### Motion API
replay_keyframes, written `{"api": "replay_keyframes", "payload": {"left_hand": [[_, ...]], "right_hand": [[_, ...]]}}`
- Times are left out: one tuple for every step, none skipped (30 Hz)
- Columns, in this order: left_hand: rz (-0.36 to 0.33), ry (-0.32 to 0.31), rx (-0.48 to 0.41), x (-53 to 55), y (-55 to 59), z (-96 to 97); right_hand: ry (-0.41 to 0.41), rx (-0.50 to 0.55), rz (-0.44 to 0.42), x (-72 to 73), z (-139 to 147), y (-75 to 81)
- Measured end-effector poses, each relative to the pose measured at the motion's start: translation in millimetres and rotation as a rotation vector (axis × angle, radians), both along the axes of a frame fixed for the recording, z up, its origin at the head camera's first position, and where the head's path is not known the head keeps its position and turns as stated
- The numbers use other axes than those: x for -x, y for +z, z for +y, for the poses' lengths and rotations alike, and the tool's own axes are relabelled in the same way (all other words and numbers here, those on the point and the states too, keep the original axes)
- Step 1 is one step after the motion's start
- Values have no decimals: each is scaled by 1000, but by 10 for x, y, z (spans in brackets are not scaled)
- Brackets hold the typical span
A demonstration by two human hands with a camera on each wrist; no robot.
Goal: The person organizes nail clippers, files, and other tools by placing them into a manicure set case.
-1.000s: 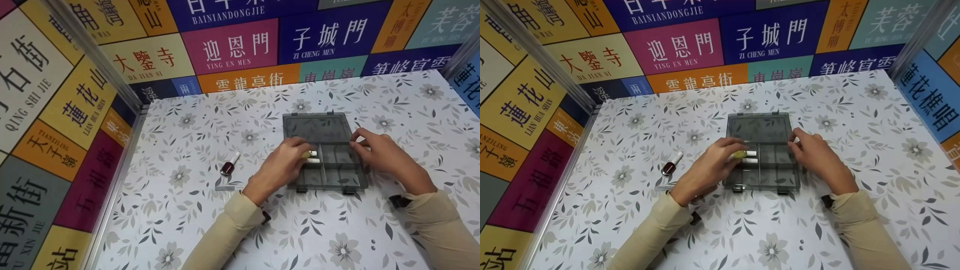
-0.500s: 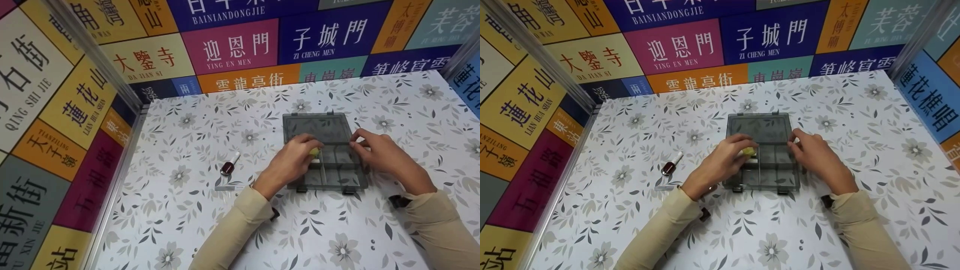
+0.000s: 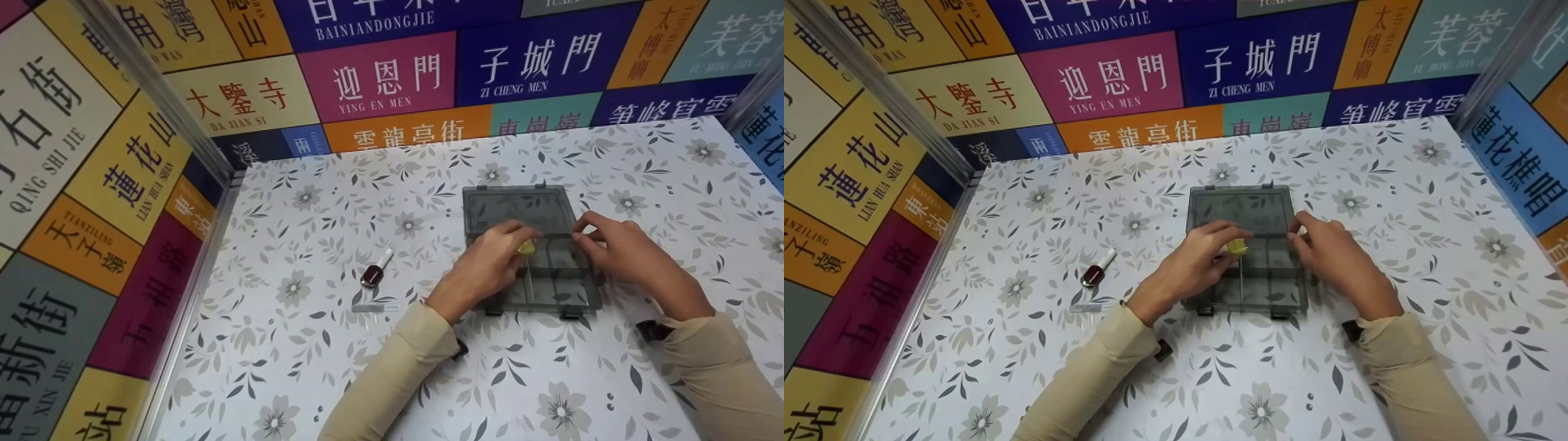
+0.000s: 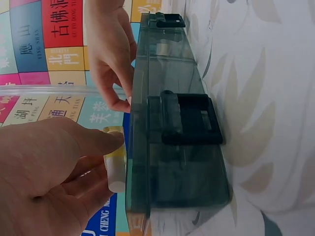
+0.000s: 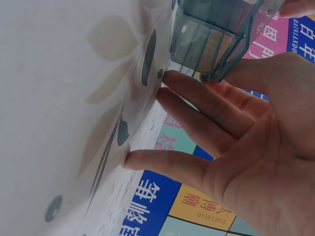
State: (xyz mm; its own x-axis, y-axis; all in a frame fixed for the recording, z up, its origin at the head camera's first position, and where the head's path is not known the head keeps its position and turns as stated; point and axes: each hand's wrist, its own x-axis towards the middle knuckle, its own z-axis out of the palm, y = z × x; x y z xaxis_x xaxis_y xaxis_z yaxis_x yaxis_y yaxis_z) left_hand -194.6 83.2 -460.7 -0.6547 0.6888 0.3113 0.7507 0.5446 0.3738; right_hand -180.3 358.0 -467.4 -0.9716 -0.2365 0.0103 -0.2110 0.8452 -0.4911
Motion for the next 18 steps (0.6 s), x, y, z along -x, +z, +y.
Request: {"api": "replay_keyframes", "payload": {"left_hand": [[0, -3, -1, 1, -3, 20], [2, -7, -3, 3, -7, 39], [5, -12, -3, 5, -10, 59], [8, -15, -4, 7, -13, 77], [10, -19, -4, 8, -19, 93], [10, -21, -4, 10, -27, 107], [11, -23, -4, 11, -34, 119], [11, -24, -3, 12, -40, 129], [10, -25, -3, 12, -44, 136], [9, -29, -5, 13, -52, 143], [8, -31, -8, 15, -59, 148], [7, -33, -11, 17, -65, 153], [5, -36, -14, 18, -67, 157], [4, -36, -15, 20, -70, 162], [2, -38, -19, 22, -71, 168], [1, -39, -20, 24, -70, 176], [0, -39, -20, 24, -66, 184], [-2, -40, -19, 25, -63, 193]], "right_hand": [[-1, 0, -2, -2, 1, 0], [-1, 0, -3, -4, 2, 1], [-3, 0, -3, -5, 3, 1], [-4, 1, -4, -6, 4, 2], [-6, 2, -5, -8, 3, 4], [-8, 2, -7, -9, 1, 4], [-10, 3, -10, -9, 0, 4], [-12, 5, -13, -10, -3, 3], [-13, 5, -15, -10, -5, 3], [-14, 6, -17, -10, -7, 3], [-14, 6, -17, -10, -9, 3], [-13, 6, -16, -10, -10, 2], [-13, 6, -14, -9, -10, 2], [-12, 6, -11, -8, -10, 3], [-12, 5, -8, -7, -9, 3], [-11, 4, -6, -6, -8, 2], [-12, 3, -3, -5, -7, 1], [-13, 3, -3, -4, -5, -1]]}}
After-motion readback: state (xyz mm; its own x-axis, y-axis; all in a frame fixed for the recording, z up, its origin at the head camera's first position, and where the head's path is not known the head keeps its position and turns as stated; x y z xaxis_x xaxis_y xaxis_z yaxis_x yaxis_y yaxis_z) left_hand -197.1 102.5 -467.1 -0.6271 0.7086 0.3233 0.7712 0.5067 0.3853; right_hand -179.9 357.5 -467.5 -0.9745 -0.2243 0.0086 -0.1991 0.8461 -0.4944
